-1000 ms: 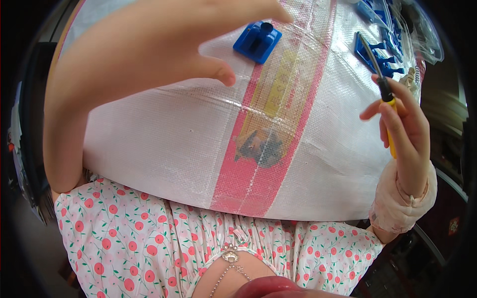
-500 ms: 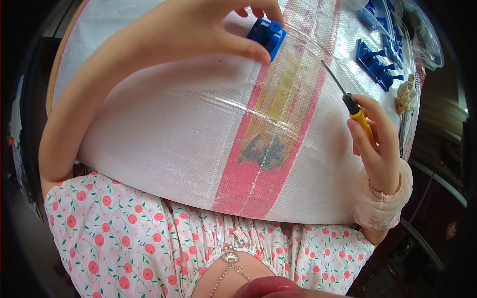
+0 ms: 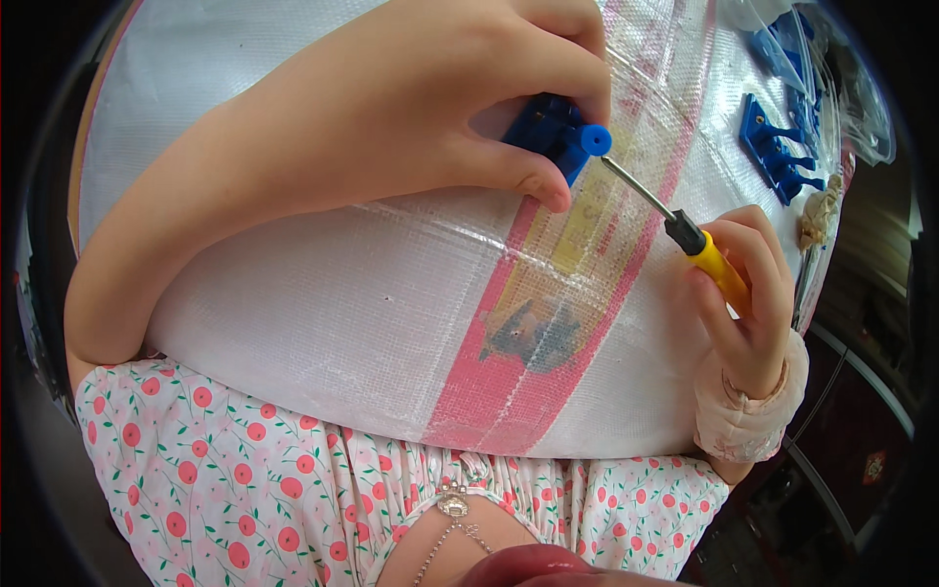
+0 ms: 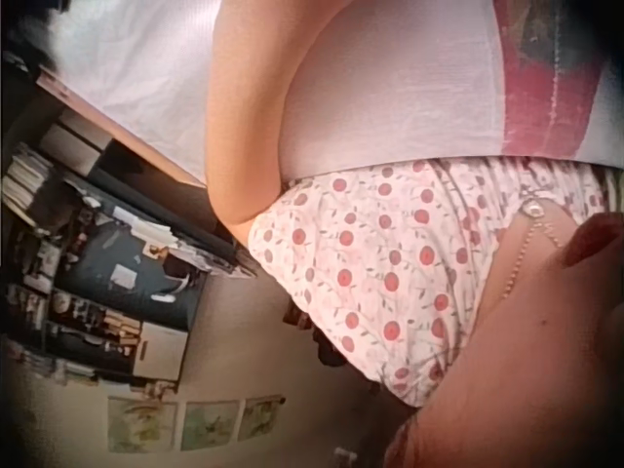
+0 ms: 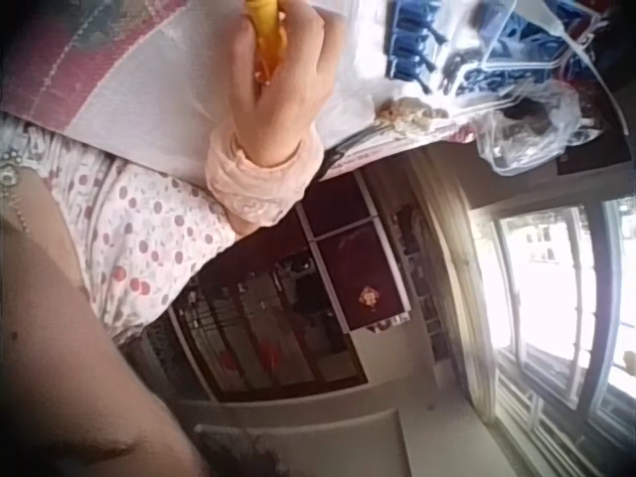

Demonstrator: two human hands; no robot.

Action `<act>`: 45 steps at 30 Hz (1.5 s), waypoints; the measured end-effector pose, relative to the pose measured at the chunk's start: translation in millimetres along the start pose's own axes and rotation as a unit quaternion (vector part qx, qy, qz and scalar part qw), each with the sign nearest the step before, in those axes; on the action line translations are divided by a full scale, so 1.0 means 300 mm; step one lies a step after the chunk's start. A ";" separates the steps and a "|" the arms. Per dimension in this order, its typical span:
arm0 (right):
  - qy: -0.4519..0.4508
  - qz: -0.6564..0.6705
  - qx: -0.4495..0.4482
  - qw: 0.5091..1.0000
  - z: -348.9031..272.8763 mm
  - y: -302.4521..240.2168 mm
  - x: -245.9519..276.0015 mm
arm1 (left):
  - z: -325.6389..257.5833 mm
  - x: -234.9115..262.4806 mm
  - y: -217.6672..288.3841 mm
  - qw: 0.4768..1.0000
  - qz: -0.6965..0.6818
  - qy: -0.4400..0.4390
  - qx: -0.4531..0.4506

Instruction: Assembling small blue plastic components using a yellow-handled screwdriver.

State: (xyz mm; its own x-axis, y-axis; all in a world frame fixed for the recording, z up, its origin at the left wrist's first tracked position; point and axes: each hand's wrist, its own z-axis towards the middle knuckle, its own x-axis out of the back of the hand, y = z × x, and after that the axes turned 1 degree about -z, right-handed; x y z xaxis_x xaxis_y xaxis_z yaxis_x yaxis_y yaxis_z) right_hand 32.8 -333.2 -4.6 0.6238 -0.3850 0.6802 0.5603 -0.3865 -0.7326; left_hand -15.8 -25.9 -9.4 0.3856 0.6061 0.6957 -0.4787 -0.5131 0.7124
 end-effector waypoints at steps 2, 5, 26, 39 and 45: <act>0.005 0.027 -0.008 1.000 0.005 -0.001 -0.014 | -0.023 -0.026 -0.013 1.000 -0.002 0.023 -0.014; 0.010 0.060 -0.023 0.998 0.012 -0.008 -0.022 | -0.051 -0.051 -0.035 0.992 -0.078 0.082 -0.047; 0.081 -0.049 0.088 0.992 -0.047 0.027 -0.013 | 0.066 0.004 0.053 0.995 -0.057 0.000 0.077; 0.086 -0.164 0.096 0.978 -0.066 -0.002 -0.021 | 0.057 -0.009 0.081 0.996 0.026 0.027 0.078; 0.100 -0.255 0.131 0.953 -0.062 -0.021 -0.029 | 0.054 -0.010 0.088 0.995 0.033 0.031 0.084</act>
State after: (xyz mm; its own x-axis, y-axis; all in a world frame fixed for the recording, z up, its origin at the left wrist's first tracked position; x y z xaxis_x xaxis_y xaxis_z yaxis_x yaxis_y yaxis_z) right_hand 13.8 -342.9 -5.4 0.1328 -0.3664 0.9210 0.8960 -0.3528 -0.2695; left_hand -16.8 -51.1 8.7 0.3054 0.6008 0.7387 -0.3615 -0.6446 0.6737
